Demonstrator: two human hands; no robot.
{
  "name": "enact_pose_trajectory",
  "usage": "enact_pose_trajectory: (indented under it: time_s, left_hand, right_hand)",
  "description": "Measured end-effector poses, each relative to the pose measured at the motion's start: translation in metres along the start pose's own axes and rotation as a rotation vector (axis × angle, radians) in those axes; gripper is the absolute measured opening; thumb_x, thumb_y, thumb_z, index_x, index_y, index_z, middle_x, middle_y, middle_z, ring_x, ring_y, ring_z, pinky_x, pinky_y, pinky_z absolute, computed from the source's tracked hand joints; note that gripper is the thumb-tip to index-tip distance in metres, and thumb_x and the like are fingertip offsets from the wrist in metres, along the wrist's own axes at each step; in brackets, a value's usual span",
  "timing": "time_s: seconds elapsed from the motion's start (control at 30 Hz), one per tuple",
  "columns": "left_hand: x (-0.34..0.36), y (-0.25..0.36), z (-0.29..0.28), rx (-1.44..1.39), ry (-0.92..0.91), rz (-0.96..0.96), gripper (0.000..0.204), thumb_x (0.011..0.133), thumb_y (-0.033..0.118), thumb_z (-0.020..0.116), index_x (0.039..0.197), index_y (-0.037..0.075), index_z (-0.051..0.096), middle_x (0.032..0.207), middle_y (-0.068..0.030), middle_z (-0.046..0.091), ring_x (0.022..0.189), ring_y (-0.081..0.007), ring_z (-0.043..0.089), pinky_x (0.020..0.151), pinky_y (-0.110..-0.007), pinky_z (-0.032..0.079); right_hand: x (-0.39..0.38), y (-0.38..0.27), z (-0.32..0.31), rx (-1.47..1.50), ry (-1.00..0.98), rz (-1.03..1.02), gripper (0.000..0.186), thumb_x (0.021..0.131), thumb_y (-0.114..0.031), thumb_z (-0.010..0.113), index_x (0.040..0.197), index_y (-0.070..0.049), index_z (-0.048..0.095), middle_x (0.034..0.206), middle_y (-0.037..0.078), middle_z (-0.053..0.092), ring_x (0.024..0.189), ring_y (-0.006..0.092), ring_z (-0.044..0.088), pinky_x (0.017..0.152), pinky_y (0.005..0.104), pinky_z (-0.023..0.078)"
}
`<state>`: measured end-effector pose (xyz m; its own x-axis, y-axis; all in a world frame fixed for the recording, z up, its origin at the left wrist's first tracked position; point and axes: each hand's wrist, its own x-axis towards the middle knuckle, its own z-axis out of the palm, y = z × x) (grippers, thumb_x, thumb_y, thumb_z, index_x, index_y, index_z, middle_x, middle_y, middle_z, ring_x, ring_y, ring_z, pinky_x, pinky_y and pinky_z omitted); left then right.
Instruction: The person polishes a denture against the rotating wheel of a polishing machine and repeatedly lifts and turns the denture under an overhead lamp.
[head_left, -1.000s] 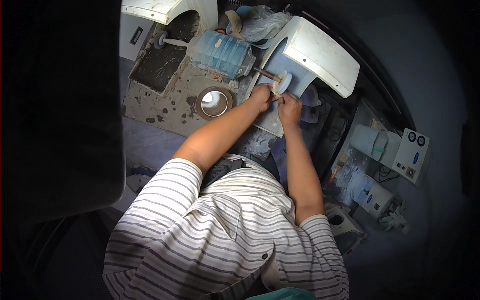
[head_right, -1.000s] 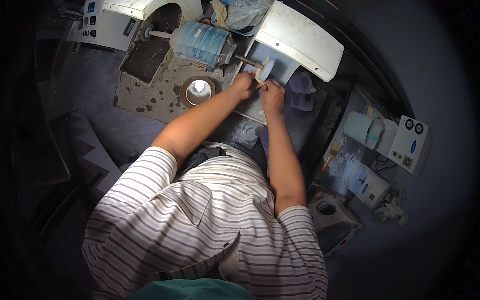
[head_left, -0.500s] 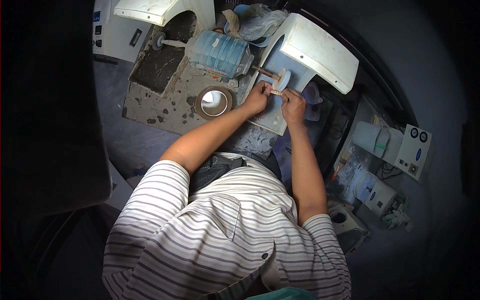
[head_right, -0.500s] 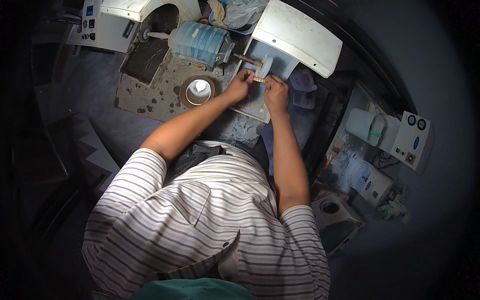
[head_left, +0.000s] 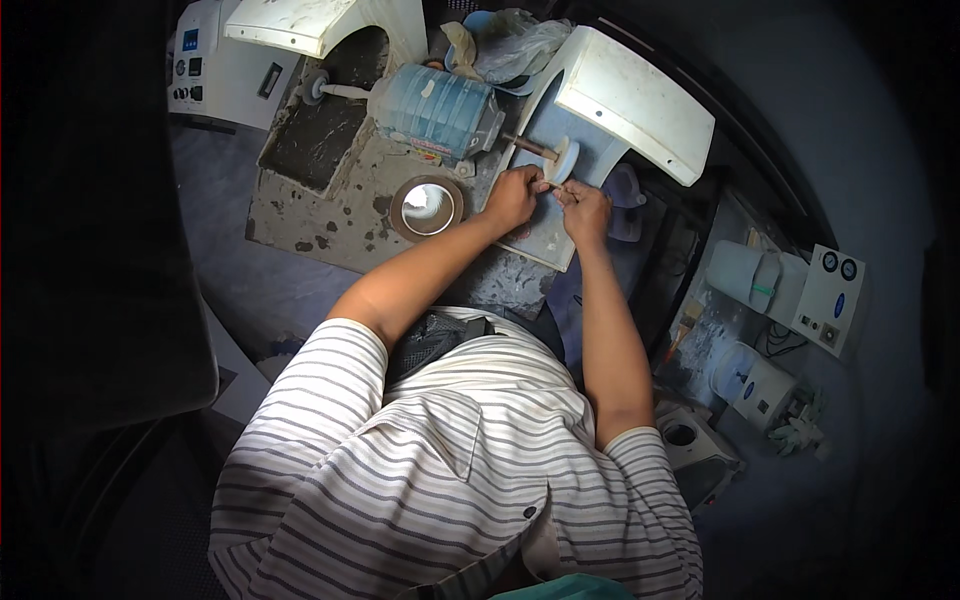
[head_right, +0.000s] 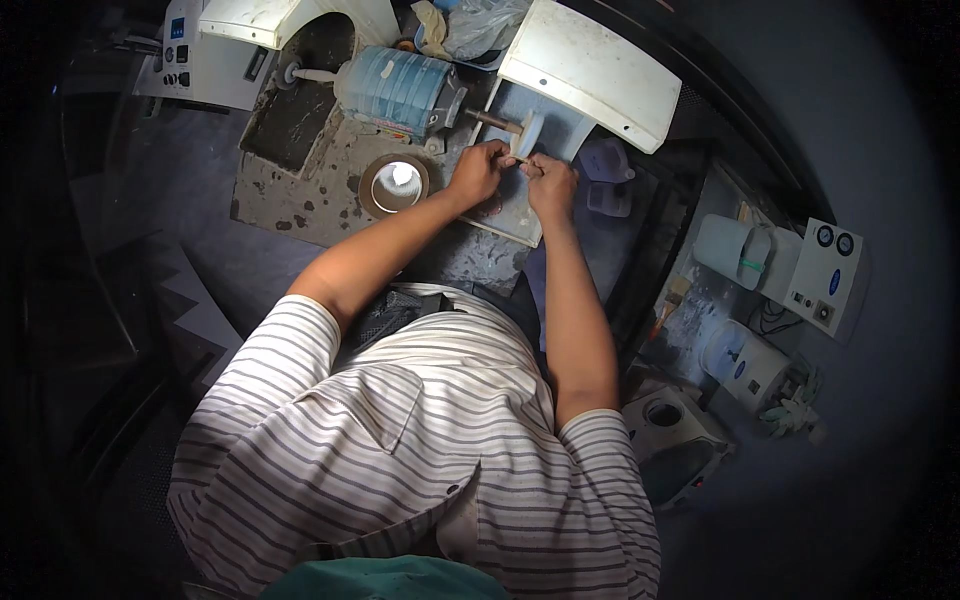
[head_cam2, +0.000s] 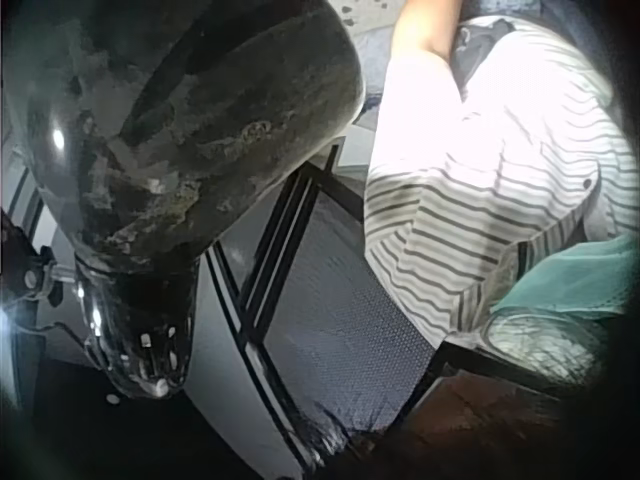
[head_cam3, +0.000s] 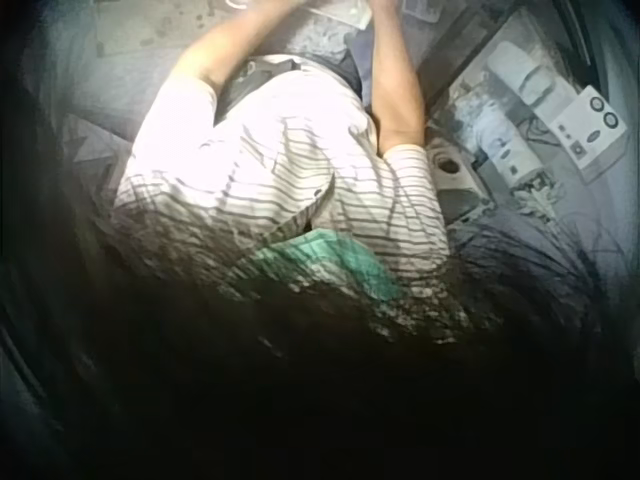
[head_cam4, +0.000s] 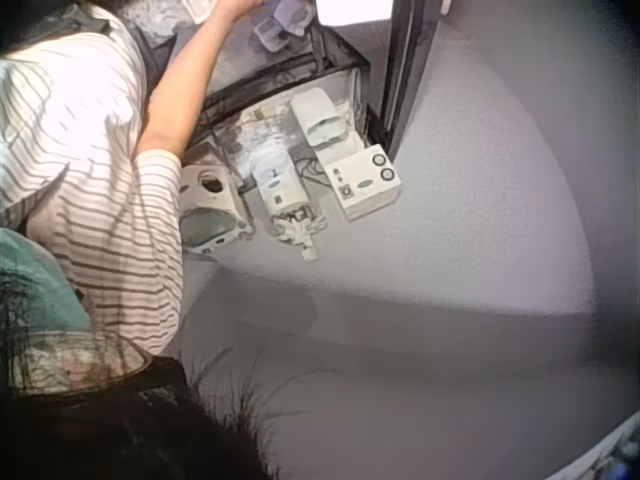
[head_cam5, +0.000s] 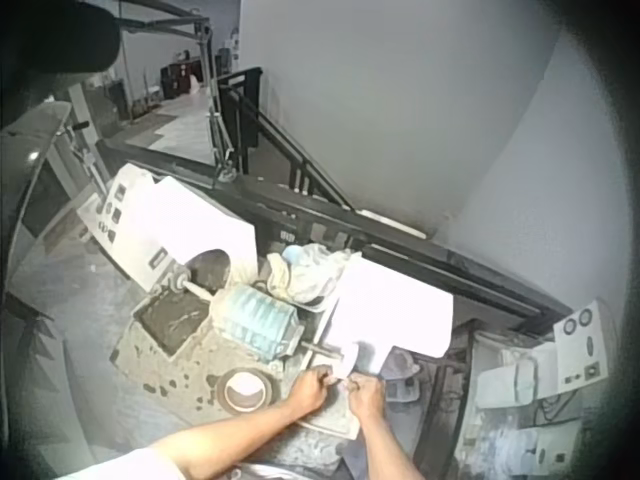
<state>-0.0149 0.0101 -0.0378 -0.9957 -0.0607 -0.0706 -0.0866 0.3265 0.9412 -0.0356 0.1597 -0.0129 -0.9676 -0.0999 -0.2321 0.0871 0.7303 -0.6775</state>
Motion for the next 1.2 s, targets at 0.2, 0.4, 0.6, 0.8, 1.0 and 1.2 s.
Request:
enact_pose_trajectory:
  time_s: [0.2,0.4,0.6,0.8,1.0,1.2]
  left_hand:
    - [0.003,-0.002,0.0,0.021,0.023,-0.025,0.012,0.082,0.013,0.064,0.085,0.001,0.062,0.075,-0.0208,0.061,0.072,-0.0381,0.061,0.062,-0.04,0.045]
    - [0.004,0.001,0.0,0.078,-0.025,0.01,0.014,0.082,0.014,0.064,0.086,0.0,0.063,0.077,-0.0192,0.063,0.074,-0.0364,0.063,0.064,-0.039,0.047]
    - [0.007,-0.003,0.0,0.133,-0.051,-0.041,0.012,0.081,0.013,0.064,0.087,0.002,0.064,0.08,-0.0203,0.063,0.078,-0.0384,0.062,0.066,-0.041,0.047]
    - [0.003,-0.005,-0.007,0.1,-0.037,-0.068,0.011,0.082,0.012,0.063,0.087,0.002,0.064,0.078,-0.02,0.063,0.077,-0.0381,0.062,0.066,-0.041,0.047]
    - [-0.009,-0.004,-0.027,0.082,-0.056,0.233,0.014,0.084,0.013,0.062,0.09,0.0,0.063,0.085,-0.0187,0.064,0.078,-0.0357,0.062,0.067,-0.04,0.047]
    - [-0.005,0.01,-0.025,0.163,-0.119,0.183,0.014,0.082,0.009,0.061,0.092,-0.001,0.061,0.084,-0.0221,0.063,0.082,-0.0397,0.061,0.068,-0.041,0.048]
  right_hand:
    - [0.007,0.014,0.015,0.029,0.033,-0.01,0.009,0.077,-0.013,0.068,0.081,-0.005,0.068,0.072,0.012,0.066,0.069,0.0279,0.063,0.071,0.0349,0.045]
    - [0.003,0.005,0.011,0.133,0.014,0.048,0.006,0.077,-0.006,0.068,0.081,-0.001,0.068,0.069,0.009,0.067,0.059,0.0142,0.063,0.058,0.0267,0.048]
    - [0.007,0.0,0.009,0.177,-0.028,0.103,0.006,0.077,-0.004,0.068,0.079,0.002,0.068,0.068,0.009,0.067,0.058,0.0112,0.063,0.054,0.025,0.048]
    - [0.004,-0.009,0.01,0.263,-0.005,0.153,0.008,0.076,-0.006,0.07,0.077,0.002,0.068,0.068,0.01,0.067,0.059,0.012,0.065,0.054,0.0261,0.049]
    - [-0.028,-0.015,0.008,0.292,0.195,-0.085,0.012,0.075,-0.007,0.072,0.079,0.002,0.067,0.072,0.013,0.068,0.063,0.0189,0.067,0.06,0.0281,0.05]
    - [-0.025,-0.016,0.003,0.159,0.269,-0.218,0.012,0.074,-0.008,0.071,0.081,0.001,0.067,0.073,0.013,0.067,0.064,0.024,0.066,0.059,0.0288,0.049]
